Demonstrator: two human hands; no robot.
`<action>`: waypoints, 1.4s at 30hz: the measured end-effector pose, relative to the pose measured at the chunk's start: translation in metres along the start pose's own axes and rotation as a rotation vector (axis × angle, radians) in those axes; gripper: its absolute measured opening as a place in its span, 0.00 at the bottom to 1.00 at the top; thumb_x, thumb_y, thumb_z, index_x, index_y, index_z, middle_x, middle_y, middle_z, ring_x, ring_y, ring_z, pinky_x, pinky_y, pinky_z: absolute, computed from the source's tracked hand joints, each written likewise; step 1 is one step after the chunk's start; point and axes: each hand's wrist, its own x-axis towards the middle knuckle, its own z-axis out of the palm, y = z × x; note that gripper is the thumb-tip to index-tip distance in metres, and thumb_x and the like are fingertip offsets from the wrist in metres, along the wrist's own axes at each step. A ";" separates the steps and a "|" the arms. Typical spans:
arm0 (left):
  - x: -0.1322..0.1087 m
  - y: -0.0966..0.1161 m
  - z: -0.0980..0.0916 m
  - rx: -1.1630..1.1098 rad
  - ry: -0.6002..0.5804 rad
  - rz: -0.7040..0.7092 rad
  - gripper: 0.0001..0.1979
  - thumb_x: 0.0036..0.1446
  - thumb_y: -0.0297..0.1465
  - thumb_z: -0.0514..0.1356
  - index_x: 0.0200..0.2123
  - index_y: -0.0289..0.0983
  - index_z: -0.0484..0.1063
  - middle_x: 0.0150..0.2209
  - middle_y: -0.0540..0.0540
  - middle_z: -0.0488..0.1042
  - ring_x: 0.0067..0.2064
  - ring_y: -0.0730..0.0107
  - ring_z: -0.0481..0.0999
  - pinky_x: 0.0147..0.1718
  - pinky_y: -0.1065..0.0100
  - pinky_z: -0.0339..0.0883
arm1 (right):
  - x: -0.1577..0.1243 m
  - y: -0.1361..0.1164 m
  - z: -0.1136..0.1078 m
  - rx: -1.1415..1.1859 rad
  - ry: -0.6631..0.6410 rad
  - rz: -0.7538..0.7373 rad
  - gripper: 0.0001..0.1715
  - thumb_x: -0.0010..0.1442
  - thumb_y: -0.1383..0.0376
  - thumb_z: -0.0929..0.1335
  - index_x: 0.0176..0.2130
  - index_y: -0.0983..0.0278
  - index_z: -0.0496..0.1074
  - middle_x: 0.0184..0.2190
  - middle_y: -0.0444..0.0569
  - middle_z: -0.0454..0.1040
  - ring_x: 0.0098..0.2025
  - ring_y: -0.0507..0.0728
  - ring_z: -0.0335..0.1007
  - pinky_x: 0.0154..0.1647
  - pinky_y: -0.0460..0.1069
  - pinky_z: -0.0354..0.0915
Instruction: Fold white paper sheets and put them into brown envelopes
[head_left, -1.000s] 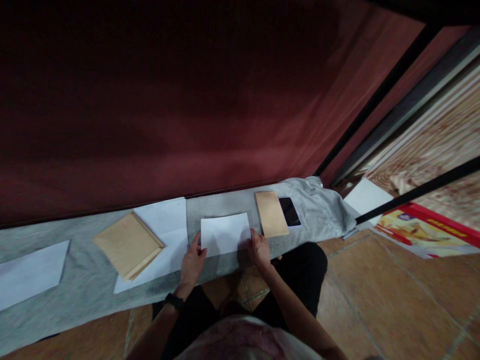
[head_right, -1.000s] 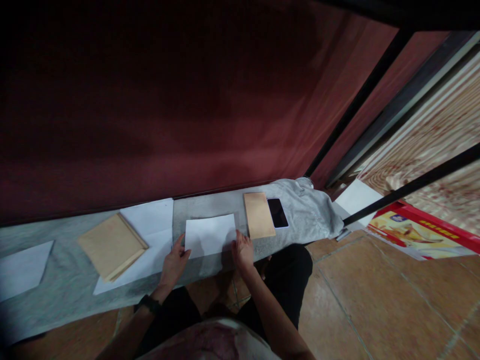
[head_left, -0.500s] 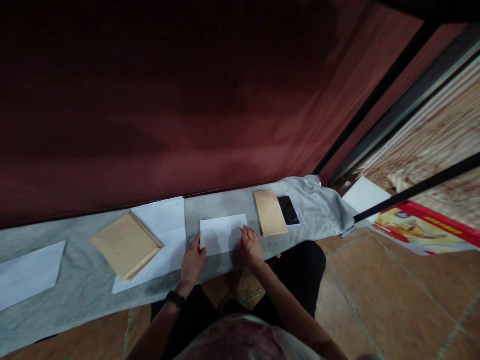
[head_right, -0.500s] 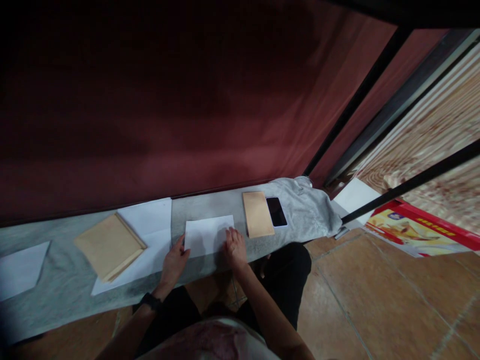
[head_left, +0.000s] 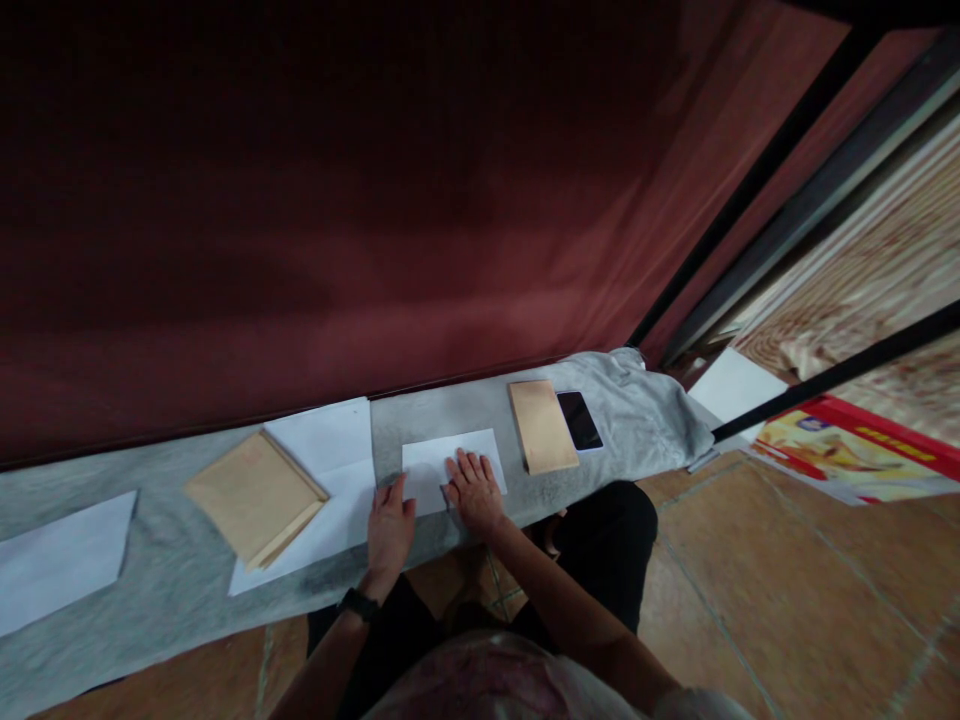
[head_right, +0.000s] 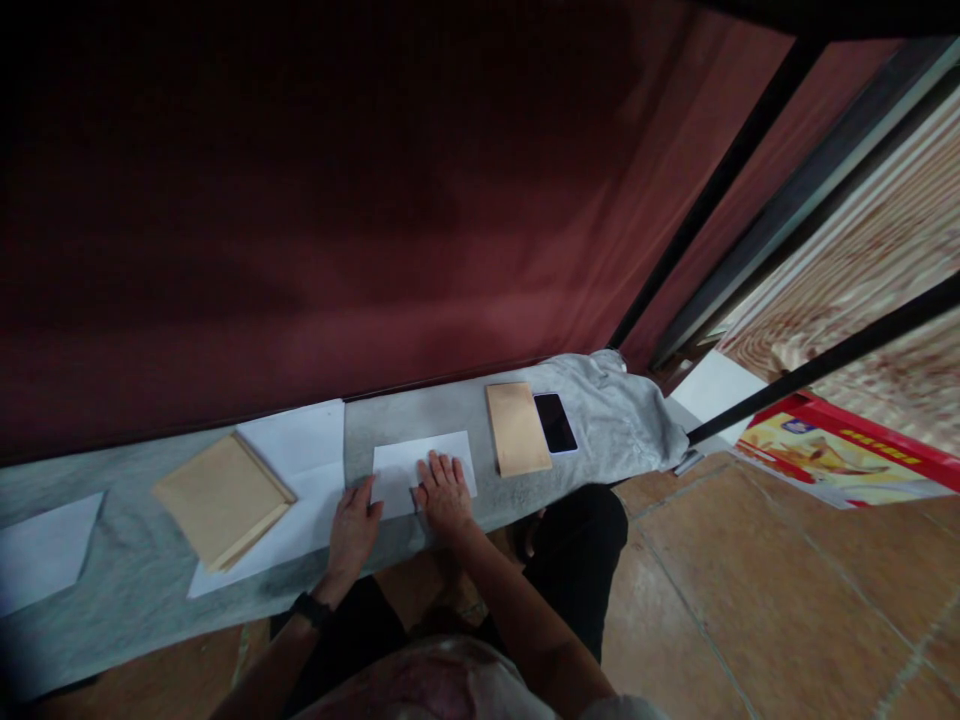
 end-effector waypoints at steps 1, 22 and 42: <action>-0.001 0.006 0.002 0.037 0.043 0.047 0.24 0.64 0.27 0.52 0.63 0.37 0.66 0.56 0.36 0.72 0.56 0.53 0.72 0.57 0.52 0.66 | 0.000 0.000 0.000 0.002 0.001 0.000 0.30 0.72 0.54 0.61 0.68 0.61 0.60 0.70 0.56 0.59 0.70 0.64 0.54 0.71 0.64 0.48; 0.019 0.035 0.049 0.222 -0.003 0.322 0.29 0.68 0.35 0.46 0.69 0.32 0.57 0.71 0.35 0.56 0.74 0.54 0.49 0.70 0.46 0.44 | 0.017 0.028 -0.001 -0.002 0.075 0.145 0.28 0.74 0.59 0.58 0.68 0.66 0.61 0.69 0.57 0.59 0.71 0.62 0.54 0.70 0.60 0.48; 0.019 0.036 0.050 0.274 -0.002 0.330 0.29 0.68 0.33 0.45 0.70 0.33 0.55 0.72 0.36 0.54 0.74 0.55 0.47 0.69 0.45 0.44 | 0.041 0.032 0.012 -0.018 0.047 0.064 0.30 0.74 0.55 0.59 0.69 0.64 0.60 0.70 0.54 0.59 0.71 0.61 0.54 0.71 0.59 0.49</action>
